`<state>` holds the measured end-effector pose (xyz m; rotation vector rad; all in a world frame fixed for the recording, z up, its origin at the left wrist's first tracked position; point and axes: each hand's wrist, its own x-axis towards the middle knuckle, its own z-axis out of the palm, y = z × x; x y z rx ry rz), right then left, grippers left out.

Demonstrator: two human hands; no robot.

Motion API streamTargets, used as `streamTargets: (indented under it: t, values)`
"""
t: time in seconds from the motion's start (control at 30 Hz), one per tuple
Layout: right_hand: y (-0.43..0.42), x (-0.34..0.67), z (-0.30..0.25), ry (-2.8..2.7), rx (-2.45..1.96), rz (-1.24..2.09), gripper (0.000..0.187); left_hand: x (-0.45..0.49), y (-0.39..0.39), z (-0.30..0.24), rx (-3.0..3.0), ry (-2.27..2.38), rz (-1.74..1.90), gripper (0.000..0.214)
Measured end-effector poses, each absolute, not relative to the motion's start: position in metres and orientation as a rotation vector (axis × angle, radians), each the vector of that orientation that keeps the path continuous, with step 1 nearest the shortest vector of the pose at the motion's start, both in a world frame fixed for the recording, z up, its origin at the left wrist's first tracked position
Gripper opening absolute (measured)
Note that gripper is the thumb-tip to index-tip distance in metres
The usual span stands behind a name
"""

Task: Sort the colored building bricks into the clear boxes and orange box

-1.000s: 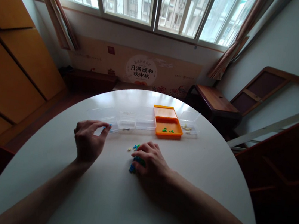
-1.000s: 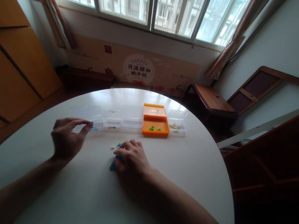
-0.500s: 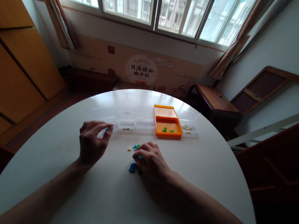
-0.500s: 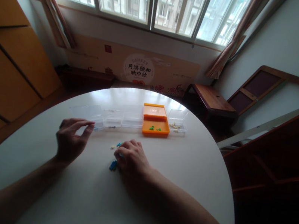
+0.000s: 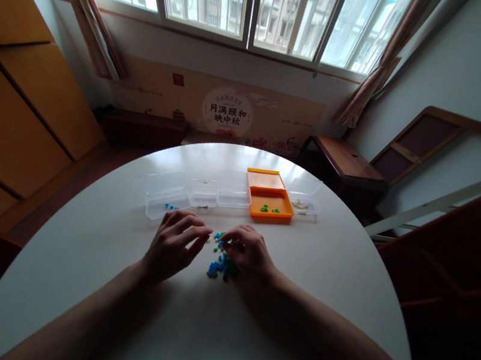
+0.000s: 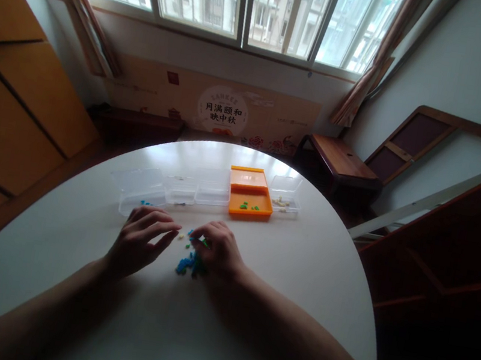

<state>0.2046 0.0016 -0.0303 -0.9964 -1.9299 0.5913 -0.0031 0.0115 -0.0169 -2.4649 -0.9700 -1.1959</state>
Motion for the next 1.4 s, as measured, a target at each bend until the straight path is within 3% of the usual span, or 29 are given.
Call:
streamTargets:
  t: [0.77,0.93,1.17,1.4]
  values:
    - [-0.002,0.2,-0.031,-1.784,-1.015,0.704,0.004,0.0,0.011,-0.019,-2.582,-0.812,-1.171,0.013]
    - [0.0,0.209,-0.033,-1.917,-1.144,0.485,0.016,-0.006,0.017,-0.019,-2.324,-1.125,-1.314,0.004]
    - [0.0,0.217,-0.04,-2.017,-1.246,0.436,0.023,-0.033,0.04,-0.03,-1.797,-1.647,-1.428,0.023]
    - [0.0,0.218,-0.039,-2.044,-1.277,0.432,0.023,-0.036,0.046,-0.033,-1.741,-1.723,-1.506,0.026]
